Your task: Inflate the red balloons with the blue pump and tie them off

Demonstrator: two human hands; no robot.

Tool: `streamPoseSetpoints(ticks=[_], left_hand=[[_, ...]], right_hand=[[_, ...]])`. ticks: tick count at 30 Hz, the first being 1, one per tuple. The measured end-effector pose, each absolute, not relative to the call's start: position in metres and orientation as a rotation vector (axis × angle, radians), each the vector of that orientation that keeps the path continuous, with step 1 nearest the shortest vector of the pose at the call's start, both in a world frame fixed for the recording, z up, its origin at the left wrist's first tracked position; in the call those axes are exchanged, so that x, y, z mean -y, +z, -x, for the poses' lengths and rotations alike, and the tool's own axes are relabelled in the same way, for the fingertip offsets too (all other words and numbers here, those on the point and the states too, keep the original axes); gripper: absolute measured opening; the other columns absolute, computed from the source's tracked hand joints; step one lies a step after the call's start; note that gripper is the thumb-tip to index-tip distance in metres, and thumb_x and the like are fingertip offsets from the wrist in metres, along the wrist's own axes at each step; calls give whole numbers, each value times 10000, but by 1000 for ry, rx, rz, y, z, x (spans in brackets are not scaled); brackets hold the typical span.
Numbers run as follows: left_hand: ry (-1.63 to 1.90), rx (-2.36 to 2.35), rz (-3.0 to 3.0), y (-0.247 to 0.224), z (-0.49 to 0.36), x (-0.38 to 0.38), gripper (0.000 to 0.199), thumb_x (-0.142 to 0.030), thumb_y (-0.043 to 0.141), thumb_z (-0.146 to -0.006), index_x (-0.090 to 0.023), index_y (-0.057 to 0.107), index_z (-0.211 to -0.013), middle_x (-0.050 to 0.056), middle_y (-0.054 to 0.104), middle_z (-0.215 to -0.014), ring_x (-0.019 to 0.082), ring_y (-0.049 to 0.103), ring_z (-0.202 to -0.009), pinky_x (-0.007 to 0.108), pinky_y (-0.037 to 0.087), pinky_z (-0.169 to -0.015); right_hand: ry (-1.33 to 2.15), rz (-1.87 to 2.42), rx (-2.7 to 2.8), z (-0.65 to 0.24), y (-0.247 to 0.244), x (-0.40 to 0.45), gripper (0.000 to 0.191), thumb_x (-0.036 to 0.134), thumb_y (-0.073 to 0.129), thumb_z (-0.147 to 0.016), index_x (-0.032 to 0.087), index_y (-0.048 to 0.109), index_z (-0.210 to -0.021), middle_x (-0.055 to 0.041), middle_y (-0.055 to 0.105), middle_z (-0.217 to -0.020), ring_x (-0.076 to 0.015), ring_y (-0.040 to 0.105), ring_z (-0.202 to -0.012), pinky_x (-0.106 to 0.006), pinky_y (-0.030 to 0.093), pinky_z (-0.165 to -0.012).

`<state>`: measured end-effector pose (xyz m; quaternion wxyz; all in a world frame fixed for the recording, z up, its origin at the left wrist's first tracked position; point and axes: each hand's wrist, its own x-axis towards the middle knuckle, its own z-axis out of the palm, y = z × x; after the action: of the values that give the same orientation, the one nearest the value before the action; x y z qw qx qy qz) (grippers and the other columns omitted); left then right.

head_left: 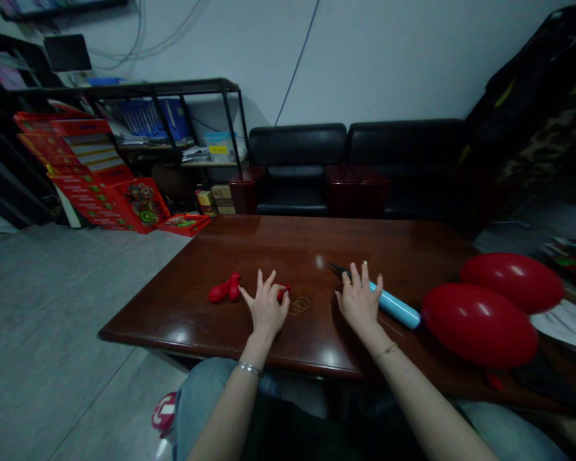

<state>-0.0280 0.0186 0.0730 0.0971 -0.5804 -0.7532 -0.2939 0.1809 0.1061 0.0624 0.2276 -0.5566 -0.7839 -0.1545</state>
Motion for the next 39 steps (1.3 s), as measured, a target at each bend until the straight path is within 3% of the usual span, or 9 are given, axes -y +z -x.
streamPoseSetpoints(ticks=[5, 11, 19, 29, 39], left_hand=[[-895, 2222, 1735, 64, 26, -18, 144, -287, 525, -912, -246, 659, -948, 57, 508, -1471, 335, 213, -1491, 752, -27, -1120], [-923, 2213, 1742, 54, 22, -18, 158, -306, 511, -924, -253, 655, -961, 46, 511, -1470, 317, 217, -1492, 741, -33, -1124], [-927, 2220, 1730, 47, 23, -19, 164, -292, 504, -930, -253, 658, -970, 50, 521, -1460, 315, 226, -1490, 738, -14, -1128], [-1043, 2163, 1674, 35, 26, -26, 85, -250, 579, -898, -253, 662, -911, 37, 569, -1415, 338, 305, -1457, 772, 45, -1106], [-1078, 2162, 1667, 30, 28, -28, 75, -247, 586, -897, -247, 661, -902, 45, 575, -1408, 359, 318, -1447, 791, 61, -1090]], right_hand=[[-636, 1777, 2142, -226, 51, -129, 554, 289, 552, -816, 44, 553, -1313, -208, 362, -1541, -380, 86, -1488, -660, 8, -1150], [-640, 1846, 2183, -237, 45, -135, 401, 208, 452, -856, 52, 661, -1161, -208, 459, -1478, -389, 173, -1468, -679, 4, -1137], [-578, 1731, 2237, -219, 55, -129, 348, 244, 514, -810, 103, 707, -1063, -165, 505, -1454, -376, 253, -1443, -647, 22, -1155], [-525, 1458, 2221, -206, 64, -103, 209, 313, 590, -801, 202, 724, -917, -116, 624, -1333, -354, 432, -1356, -653, 129, -1151], [-409, 1084, 2365, -220, 58, -75, 221, 391, 651, -766, 223, 714, -896, -49, 560, -1420, -319, 358, -1418, -633, 8, -1188]])
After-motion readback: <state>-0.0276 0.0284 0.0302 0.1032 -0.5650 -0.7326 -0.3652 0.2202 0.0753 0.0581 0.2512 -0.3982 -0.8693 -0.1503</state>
